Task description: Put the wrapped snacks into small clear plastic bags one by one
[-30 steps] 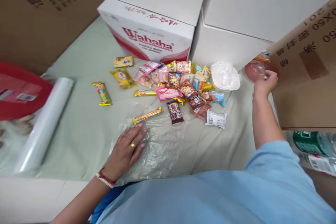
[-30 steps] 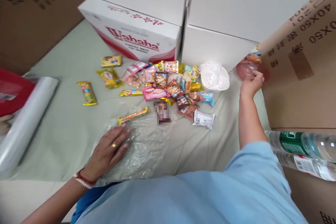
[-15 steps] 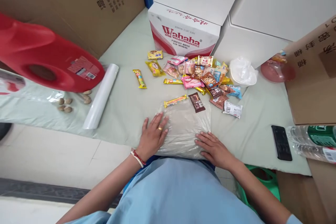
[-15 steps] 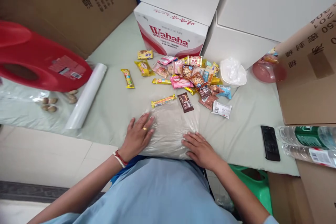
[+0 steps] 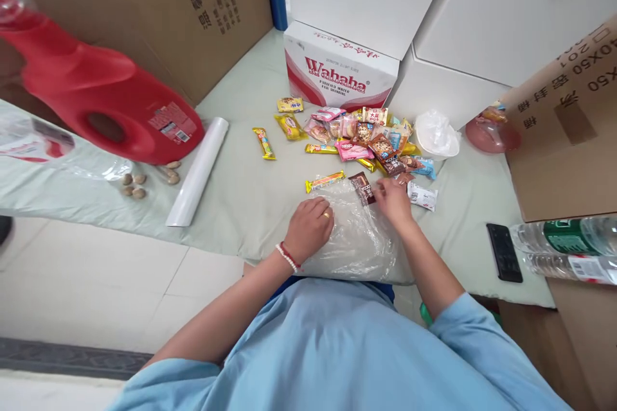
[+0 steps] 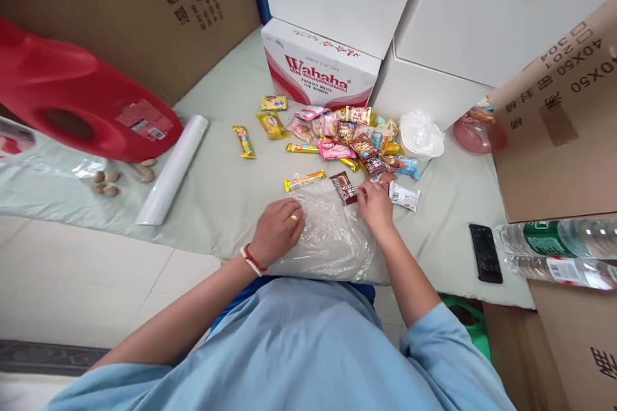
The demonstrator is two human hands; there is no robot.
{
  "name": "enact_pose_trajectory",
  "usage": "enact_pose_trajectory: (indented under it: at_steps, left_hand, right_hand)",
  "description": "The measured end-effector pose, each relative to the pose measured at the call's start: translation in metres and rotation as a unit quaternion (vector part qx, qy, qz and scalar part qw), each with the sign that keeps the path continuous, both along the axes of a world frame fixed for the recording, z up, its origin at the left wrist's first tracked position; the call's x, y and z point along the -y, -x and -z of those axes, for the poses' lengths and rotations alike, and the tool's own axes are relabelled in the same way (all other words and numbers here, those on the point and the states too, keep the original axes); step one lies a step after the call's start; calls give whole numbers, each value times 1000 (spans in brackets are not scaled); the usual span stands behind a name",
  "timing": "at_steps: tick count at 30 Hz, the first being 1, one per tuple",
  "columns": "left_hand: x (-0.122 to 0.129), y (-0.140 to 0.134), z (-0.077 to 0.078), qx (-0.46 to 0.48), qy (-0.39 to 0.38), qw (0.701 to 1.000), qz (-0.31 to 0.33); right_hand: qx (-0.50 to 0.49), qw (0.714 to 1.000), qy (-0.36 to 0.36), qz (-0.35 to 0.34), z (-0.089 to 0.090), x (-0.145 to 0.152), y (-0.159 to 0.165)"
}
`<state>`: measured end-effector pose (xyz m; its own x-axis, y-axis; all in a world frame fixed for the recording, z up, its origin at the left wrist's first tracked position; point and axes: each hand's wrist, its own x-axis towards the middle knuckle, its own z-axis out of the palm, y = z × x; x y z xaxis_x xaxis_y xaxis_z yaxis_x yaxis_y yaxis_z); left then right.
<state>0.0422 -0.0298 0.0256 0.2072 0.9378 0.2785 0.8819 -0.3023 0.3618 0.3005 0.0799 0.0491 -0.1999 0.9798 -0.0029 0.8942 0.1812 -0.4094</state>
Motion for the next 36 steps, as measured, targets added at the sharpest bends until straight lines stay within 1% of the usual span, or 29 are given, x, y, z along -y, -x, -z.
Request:
enact_pose_trajectory:
  at_steps: [1, 4, 6, 8, 10, 13, 16, 18, 20, 24, 26, 28, 29, 30, 31, 33, 34, 35, 36]
  left_hand:
    - [-4, -3, 3, -10, 19, 1000, 8]
    - [-6, 1, 17, -43, 73, 996, -18]
    - [1, 13, 27, -56, 91, 994, -30]
    - [12, 27, 33, -61, 96, 993, -33]
    - [20, 36, 34, -63, 99, 992, -40]
    - [25, 39, 32, -68, 100, 991, -53]
    - [25, 37, 30, -75, 99, 990, -62]
    - [25, 36, 30, -80, 102, 990, -61]
    - [26, 36, 29, -83, 106, 989, -60]
    - [27, 39, 30, -84, 110, 989, -53]
    - [28, 39, 30, -83, 111, 989, -48]
    - [28, 40, 31, -82, 113, 989, -44]
    - [28, 40, 31, -82, 114, 989, -43]
    - [28, 40, 31, -83, 114, 989, -42]
    - [28, 40, 31, -84, 114, 989, -42]
    - [28, 39, 31, -86, 113, 989, -42]
    - [28, 39, 31, -88, 113, 989, -43]
    - [28, 39, 31, -89, 112, 989, -44]
    - [28, 39, 31, -91, 112, 988, -46]
  right_hand:
    - [37, 999, 13, 8, 2, -10, 12]
    - [105, 993, 61, 10, 7, -25, 36]
    - [105, 992, 76, 7, 11, -28, 40]
    - [85, 993, 86, 12, 14, -28, 36]
    - [65, 993, 95, 31, 18, -28, 31]
    - [53, 994, 71, 66, 22, -25, 26]
    - [51, 995, 55, 62, 24, -22, 27]
    - [53, 995, 72, 55, 25, -24, 26]
    - [53, 993, 87, 62, 27, -29, 20]
    - [4, 990, 98, 102, 28, -36, -8]
    - [-53, 986, 69, 143, 22, -30, -24]
    - [-143, 974, 29, 173, 9, -17, -32]
    - [-188, 968, 13, 166, 1, -8, -32]
    - [-220, 965, 1, 139, -6, 2, -28]
    - [-234, 968, -9, 92, -13, 12, -21]
    - [-209, 976, -31, -53, -20, 32, 3]
    - [-179, 975, -41, -127, -20, 41, 17]
    - [-145, 971, -45, -186, -16, 48, 32]
    - [-108, 968, -42, -223, -10, 55, 45]
